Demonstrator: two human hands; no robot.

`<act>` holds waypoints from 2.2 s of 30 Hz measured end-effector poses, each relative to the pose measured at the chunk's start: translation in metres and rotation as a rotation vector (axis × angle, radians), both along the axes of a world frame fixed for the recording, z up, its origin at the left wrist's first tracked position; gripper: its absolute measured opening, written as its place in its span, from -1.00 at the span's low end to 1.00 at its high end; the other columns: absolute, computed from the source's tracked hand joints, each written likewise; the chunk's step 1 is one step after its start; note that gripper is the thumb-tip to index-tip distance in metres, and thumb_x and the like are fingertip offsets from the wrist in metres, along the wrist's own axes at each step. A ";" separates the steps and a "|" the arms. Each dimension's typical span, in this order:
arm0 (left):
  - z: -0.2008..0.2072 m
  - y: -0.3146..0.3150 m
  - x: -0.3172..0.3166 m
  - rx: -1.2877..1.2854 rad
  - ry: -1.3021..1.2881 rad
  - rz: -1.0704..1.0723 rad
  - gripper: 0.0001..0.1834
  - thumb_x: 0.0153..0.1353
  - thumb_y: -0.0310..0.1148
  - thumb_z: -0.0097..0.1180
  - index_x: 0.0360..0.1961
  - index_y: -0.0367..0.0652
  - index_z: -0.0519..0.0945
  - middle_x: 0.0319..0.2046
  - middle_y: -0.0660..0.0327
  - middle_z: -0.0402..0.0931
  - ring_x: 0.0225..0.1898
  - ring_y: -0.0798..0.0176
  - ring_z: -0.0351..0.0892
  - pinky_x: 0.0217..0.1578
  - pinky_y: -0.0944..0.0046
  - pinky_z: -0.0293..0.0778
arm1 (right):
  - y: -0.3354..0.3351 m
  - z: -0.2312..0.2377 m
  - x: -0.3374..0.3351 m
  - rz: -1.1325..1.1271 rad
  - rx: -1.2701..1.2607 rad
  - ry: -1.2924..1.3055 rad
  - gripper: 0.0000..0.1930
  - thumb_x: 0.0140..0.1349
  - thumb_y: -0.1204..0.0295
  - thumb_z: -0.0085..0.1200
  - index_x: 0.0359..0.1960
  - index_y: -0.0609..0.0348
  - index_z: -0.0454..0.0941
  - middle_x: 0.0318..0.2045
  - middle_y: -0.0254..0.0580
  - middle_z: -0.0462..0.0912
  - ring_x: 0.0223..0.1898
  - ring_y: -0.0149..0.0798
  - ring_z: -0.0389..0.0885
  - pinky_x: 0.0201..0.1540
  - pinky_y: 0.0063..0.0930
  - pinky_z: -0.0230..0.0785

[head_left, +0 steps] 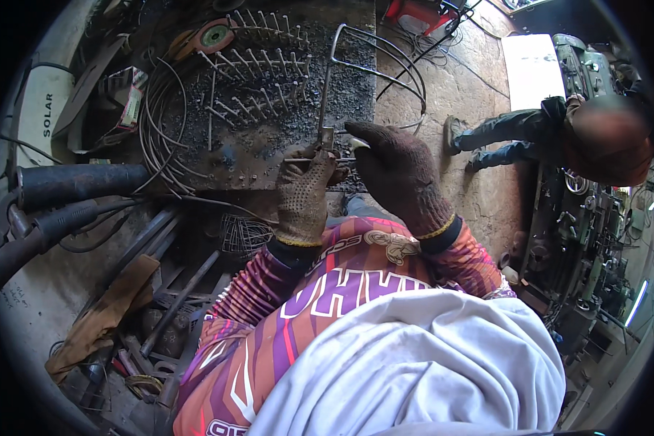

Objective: The person assembles a metal wire basket by placing wire sections onto a jig and securing them by hand.

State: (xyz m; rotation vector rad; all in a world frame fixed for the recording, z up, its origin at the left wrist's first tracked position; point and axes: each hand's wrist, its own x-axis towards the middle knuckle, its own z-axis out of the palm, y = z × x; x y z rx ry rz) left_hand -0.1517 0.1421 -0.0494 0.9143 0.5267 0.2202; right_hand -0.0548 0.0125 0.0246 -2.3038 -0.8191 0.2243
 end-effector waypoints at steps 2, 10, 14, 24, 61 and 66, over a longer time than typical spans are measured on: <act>-0.004 0.001 -0.001 -0.033 -0.010 0.007 -0.78 0.51 -0.41 0.15 0.09 -0.25 0.55 -0.17 0.17 0.67 -0.19 0.31 0.72 -0.13 0.28 0.73 | -0.001 0.008 -0.002 0.058 -0.161 -0.062 -0.55 0.27 0.47 0.20 0.23 0.02 0.59 -0.34 0.00 0.71 -0.35 0.03 0.75 -0.30 -0.10 0.57; -0.023 0.000 -0.011 -0.246 -0.155 0.126 -0.74 0.47 -0.50 0.14 0.14 -0.22 0.54 -0.13 0.10 0.70 -0.21 0.24 0.75 -0.11 0.21 0.75 | 0.015 0.009 -0.022 0.191 -0.612 -0.174 -0.21 0.22 0.51 0.05 0.55 -0.13 0.20 -0.40 0.01 0.68 -0.45 0.08 0.70 -0.45 0.06 0.47; -0.026 0.005 -0.014 -0.229 -0.137 0.107 -0.73 0.46 -0.51 0.14 0.15 -0.24 0.54 -0.14 0.09 0.70 -0.21 0.20 0.76 -0.11 0.20 0.76 | 0.007 0.011 -0.016 0.227 -0.629 -0.325 -0.19 0.21 0.52 0.05 0.57 -0.08 0.16 -0.44 0.01 0.67 -0.49 0.08 0.69 -0.49 0.06 0.45; -0.015 0.004 -0.012 -0.252 -0.126 0.113 -0.78 0.47 -0.49 0.15 0.09 -0.24 0.53 -0.14 0.10 0.68 -0.24 0.25 0.74 -0.18 0.27 0.76 | 0.015 0.016 -0.018 0.156 -0.666 -0.274 -0.30 0.26 0.49 0.05 0.50 -0.01 0.27 -0.45 -0.02 0.67 -0.45 0.07 0.69 -0.44 0.09 0.47; -0.001 0.003 0.006 -0.069 0.012 0.001 -0.84 0.49 -0.39 0.20 -0.03 -0.24 0.58 -0.12 0.19 0.65 -0.14 0.40 0.63 -0.15 0.36 0.56 | 0.033 0.002 -0.008 0.039 -0.207 -0.161 -0.83 0.28 0.28 0.21 -0.26 0.10 0.63 -0.41 0.05 0.67 -0.32 0.15 0.73 -0.30 -0.01 0.57; -0.001 -0.001 0.003 -0.028 0.097 0.072 -0.81 0.49 -0.43 0.17 0.06 -0.24 0.57 -0.14 0.22 0.63 -0.17 0.42 0.62 -0.15 0.38 0.57 | 0.026 0.012 -0.014 0.081 -0.258 -0.195 -0.85 0.26 0.34 0.23 -0.23 0.11 0.67 -0.37 0.01 0.70 -0.31 0.12 0.74 -0.29 -0.05 0.58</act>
